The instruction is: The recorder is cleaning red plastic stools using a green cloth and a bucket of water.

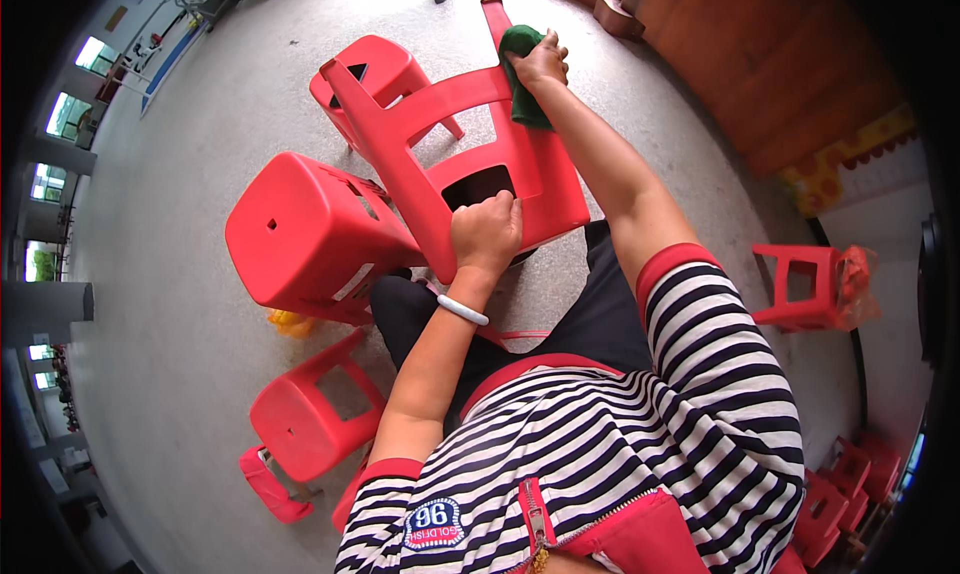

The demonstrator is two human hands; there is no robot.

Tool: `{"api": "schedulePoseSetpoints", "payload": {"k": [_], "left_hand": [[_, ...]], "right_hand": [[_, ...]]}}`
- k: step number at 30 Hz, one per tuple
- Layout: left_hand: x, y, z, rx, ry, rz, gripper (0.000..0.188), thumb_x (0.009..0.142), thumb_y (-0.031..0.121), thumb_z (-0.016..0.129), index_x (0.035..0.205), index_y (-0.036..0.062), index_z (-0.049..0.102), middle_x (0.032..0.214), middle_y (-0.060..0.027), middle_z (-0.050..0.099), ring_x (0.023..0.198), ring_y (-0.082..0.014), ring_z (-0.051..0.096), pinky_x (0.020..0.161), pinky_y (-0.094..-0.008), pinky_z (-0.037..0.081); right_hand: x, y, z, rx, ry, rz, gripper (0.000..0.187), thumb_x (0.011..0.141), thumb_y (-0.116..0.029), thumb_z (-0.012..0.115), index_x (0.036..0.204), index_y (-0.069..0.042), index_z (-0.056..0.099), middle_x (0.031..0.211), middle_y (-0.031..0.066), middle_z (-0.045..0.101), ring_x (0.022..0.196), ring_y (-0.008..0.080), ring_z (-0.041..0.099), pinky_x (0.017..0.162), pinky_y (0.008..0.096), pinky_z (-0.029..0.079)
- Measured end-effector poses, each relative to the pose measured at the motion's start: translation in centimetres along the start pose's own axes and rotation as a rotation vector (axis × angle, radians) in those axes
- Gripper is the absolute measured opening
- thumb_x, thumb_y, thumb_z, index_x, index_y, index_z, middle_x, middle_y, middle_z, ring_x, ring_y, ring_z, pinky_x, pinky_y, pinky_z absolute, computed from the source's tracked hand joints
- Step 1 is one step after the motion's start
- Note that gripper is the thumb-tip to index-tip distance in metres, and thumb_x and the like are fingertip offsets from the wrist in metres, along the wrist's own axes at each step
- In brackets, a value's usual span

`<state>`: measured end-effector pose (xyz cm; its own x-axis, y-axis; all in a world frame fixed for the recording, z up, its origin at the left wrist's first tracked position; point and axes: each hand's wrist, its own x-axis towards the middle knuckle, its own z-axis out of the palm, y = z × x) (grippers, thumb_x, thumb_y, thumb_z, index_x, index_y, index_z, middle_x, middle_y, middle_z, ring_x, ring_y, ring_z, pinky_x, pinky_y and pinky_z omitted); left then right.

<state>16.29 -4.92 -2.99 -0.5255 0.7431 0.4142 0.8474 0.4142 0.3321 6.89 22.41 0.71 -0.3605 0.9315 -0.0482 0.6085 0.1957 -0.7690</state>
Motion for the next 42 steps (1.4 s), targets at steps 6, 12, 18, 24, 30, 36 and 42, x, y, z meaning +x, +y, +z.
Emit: {"api": "schedulePoseSetpoints", "payload": {"k": [6,12,18,24,30,36,42], "left_hand": [[-0.7,-0.8,-0.7,-0.016,0.02,-0.044,0.031,0.095,0.03,0.06,0.073,0.0098,0.055,0.063,-0.0115,0.063,0.058,-0.0348,0.063,0.054,-0.048,0.047],[0.1,-0.2,0.1,-0.006,0.022,0.001,0.03,0.095,0.03,0.06,0.073,0.0099,0.056,0.062,-0.0113,0.062,0.057,-0.0348,0.062,0.054,-0.0482,0.047],[-0.5,-0.6,-0.2,-0.009,0.02,-0.047,0.03,0.095,0.031,0.06,0.073,0.0101,0.056,0.062,-0.0117,0.062,0.057,-0.0352,0.062,0.054,-0.0481,0.047],[-0.4,-0.5,-0.5,0.004,0.001,-0.03,0.031,0.095,0.031,0.058,0.073,0.0101,0.055,0.063,-0.0107,0.063,0.058,-0.0346,0.062,0.053,-0.0487,0.046],[0.1,0.0,-0.3,-0.01,0.014,-0.011,0.031,0.096,0.031,0.058,0.073,0.0106,0.055,0.064,-0.0097,0.063,0.058,-0.0338,0.062,0.053,-0.0486,0.046],[-0.2,-0.2,-0.5,-0.02,-0.011,-0.057,0.027,0.093,0.03,0.06,0.073,0.0112,0.059,0.062,-0.009,0.064,0.058,-0.0323,0.064,0.057,-0.0484,0.047],[-0.4,-0.4,-0.4,-0.023,-0.015,-0.038,0.03,0.095,0.031,0.059,0.073,0.0107,0.055,0.063,-0.009,0.063,0.058,-0.0329,0.062,0.054,-0.0473,0.045]], "right_hand": [[-3.8,1.8,1.0,-0.132,-0.077,-0.213,0.112,0.075,-0.045,0.083,0.158,-0.017,0.013,0.149,0.0197,0.033,0.133,0.0447,0.042,0.106,0.0585,0.037],[-0.1,-0.6,0.4,-0.052,-0.014,0.041,0.113,0.074,-0.047,0.085,0.157,-0.016,0.016,0.149,0.0181,0.035,0.133,0.0418,0.044,0.106,0.0572,0.039],[-2.7,1.7,0.4,-0.073,-0.067,-0.107,0.115,0.073,-0.045,0.085,0.157,-0.017,0.012,0.148,0.0205,0.035,0.132,0.0455,0.043,0.106,0.0583,0.039],[-4.2,2.5,-0.4,-0.108,-0.083,-0.136,0.118,0.07,-0.046,0.087,0.156,-0.015,0.014,0.147,0.0211,0.036,0.133,0.0445,0.043,0.105,0.0581,0.04],[1.1,-1.5,1.2,-0.079,0.022,0.089,0.118,0.069,-0.049,0.088,0.155,-0.011,0.017,0.149,0.0203,0.037,0.134,0.0412,0.044,0.107,0.0546,0.042],[1.0,1.0,1.3,-0.062,-0.048,-0.059,0.125,0.065,-0.05,0.09,0.155,-0.006,0.015,0.148,0.0292,0.036,0.133,0.0453,0.045,0.111,0.0496,0.042],[-2.7,4.1,-0.6,-0.057,-0.107,-0.145,0.127,0.064,-0.044,0.092,0.156,-0.007,0.012,0.147,0.028,0.036,0.131,0.0462,0.045,0.109,0.0511,0.043]]}}
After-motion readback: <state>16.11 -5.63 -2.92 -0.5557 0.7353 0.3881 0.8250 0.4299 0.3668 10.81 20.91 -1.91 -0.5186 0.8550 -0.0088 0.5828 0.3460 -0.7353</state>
